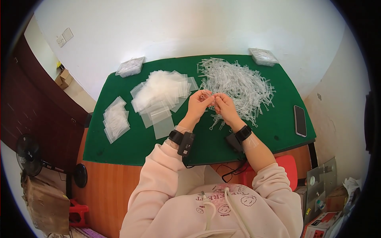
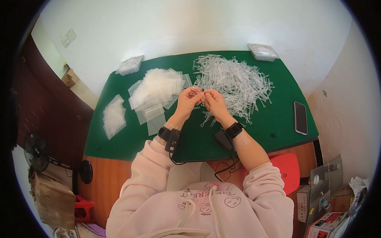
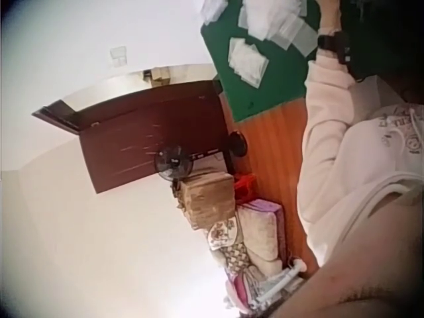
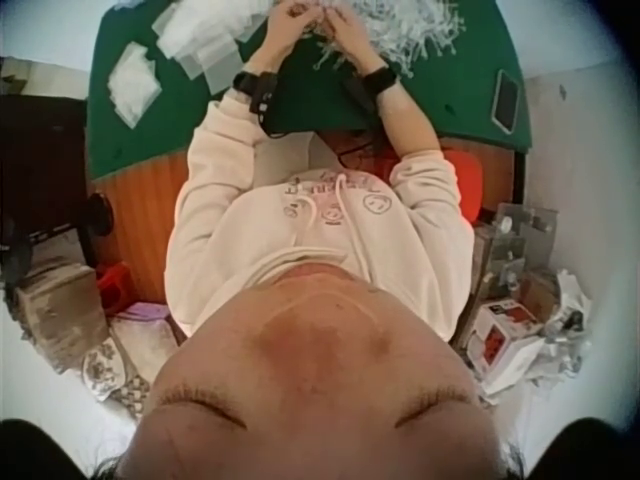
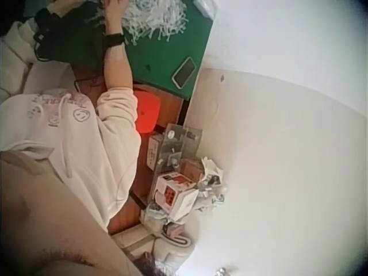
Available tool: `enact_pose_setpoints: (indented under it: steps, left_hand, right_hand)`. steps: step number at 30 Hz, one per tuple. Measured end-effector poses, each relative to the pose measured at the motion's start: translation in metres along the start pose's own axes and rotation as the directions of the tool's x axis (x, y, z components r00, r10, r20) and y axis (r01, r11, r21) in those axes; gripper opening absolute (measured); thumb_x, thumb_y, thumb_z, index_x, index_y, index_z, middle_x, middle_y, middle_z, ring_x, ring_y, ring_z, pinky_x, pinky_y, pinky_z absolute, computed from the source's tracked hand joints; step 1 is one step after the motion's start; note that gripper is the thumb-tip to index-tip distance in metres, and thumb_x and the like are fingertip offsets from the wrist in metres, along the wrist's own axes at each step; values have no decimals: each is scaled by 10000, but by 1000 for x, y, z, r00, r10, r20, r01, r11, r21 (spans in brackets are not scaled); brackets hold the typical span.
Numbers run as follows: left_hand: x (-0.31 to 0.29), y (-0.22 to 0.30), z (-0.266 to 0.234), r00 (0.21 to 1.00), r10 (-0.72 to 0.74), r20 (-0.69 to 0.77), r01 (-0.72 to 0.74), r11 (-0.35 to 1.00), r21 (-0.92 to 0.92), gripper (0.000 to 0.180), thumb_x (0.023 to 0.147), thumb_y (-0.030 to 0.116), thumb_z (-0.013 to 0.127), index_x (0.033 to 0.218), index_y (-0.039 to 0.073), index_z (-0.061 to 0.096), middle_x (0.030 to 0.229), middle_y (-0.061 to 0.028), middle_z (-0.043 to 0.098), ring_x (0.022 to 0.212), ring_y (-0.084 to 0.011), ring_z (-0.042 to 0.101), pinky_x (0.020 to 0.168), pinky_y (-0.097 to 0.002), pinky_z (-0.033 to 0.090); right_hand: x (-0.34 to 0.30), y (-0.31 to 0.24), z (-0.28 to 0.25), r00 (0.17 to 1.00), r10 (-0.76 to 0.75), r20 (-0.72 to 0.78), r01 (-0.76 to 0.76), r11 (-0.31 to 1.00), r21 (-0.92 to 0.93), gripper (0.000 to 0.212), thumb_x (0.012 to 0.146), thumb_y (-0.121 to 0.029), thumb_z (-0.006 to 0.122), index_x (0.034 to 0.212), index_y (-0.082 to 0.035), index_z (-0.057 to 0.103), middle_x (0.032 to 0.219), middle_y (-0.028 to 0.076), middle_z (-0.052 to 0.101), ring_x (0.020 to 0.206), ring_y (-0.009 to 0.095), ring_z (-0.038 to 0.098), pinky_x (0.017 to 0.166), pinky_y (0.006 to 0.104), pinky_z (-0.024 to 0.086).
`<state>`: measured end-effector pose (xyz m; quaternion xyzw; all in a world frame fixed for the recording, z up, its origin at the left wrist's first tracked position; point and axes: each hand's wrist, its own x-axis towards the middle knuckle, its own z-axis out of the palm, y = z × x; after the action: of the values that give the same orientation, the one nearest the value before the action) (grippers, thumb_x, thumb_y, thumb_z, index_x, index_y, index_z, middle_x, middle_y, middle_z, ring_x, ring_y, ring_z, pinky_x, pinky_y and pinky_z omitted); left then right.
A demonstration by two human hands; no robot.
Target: The person picks up a plastic bag and fills it with plastic sticks from a pile on the table. They then seal the plastic bag and place it on a stack of other filled bags.
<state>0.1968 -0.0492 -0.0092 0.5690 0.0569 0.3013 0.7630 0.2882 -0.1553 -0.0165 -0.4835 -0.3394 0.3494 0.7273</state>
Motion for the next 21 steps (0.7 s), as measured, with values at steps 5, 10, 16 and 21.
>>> enact_pose_setpoints:
  steps: [5, 10, 16, 21]
  left_hand:
    - [1, -1, -3, 1000, 5, 24, -6, 999, 41, 161, 801, 60, 629, 938, 21, 555, 746, -18, 596, 641, -69, 530, 581, -199, 419]
    - [1, 0, -3, 1000, -12, 29, 10, 995, 97, 140, 803, 59, 622, 923, 26, 558, 743, -20, 593, 647, -72, 529, 584, -202, 416]
    - [3, -1, -6, 999, -4, 43, 0, 997, 78, 118, 805, 61, 622, 900, 30, 559, 743, -18, 592, 636, -71, 521, 580, -205, 416]
    - [4, -4, -11, 999, 6, 44, -7, 999, 36, 101, 808, 60, 621, 886, 32, 564, 746, -19, 593, 636, -68, 519, 578, -201, 417]
  right_hand:
    - [0, 0, 0, 1000, 10, 11, -10, 1000, 26, 164, 936, -152, 427, 1005, -28, 507, 733, 2, 528, 497, 29, 340, 436, 174, 287]
    - [0, -3, -5, 996, 69, 55, -75, 991, 112, 154, 933, -154, 436, 996, -33, 506, 762, 5, 532, 496, 30, 335, 438, 171, 284]
    - [0, -4, -4, 986, 155, 59, -163, 966, 199, 143, 923, -162, 464, 976, -40, 519, 771, 5, 557, 492, 31, 362, 426, 173, 288]
    - [-2, -10, 1, 972, 232, 17, -229, 938, 261, 145, 921, -175, 472, 980, -55, 527, 775, 2, 561, 526, 40, 414, 444, 179, 328]
